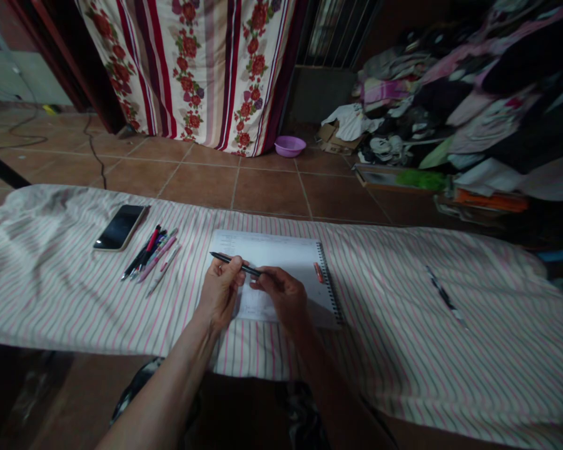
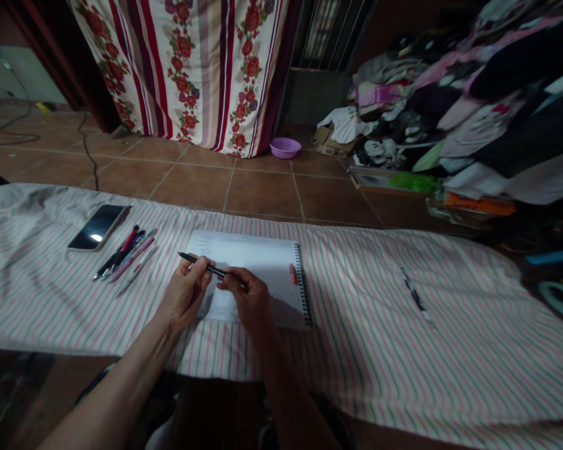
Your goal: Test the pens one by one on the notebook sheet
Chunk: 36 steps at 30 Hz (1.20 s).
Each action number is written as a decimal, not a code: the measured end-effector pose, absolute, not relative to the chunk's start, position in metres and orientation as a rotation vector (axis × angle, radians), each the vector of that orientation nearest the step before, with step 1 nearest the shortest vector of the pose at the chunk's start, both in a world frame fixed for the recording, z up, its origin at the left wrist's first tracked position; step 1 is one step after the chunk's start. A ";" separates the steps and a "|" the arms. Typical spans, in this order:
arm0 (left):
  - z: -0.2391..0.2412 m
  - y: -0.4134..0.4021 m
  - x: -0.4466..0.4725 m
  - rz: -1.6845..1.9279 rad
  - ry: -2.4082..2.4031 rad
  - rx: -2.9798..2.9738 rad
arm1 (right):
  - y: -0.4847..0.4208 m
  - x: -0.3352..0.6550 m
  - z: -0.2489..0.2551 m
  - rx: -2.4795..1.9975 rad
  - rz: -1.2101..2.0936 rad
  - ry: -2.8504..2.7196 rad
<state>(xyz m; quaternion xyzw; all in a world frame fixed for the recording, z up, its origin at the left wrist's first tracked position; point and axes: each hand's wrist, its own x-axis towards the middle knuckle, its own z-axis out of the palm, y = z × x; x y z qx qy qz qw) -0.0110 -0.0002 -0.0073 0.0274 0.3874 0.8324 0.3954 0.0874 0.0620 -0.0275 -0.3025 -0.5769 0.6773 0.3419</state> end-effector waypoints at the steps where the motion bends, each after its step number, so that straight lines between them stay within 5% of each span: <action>1: -0.007 0.000 -0.011 2.107 0.982 0.060 | 0.062 0.087 -0.028 -0.793 1.779 -1.484; 36: -0.015 0.006 -0.008 2.042 0.987 -0.267 | 0.065 0.089 -0.026 -0.747 1.972 -1.304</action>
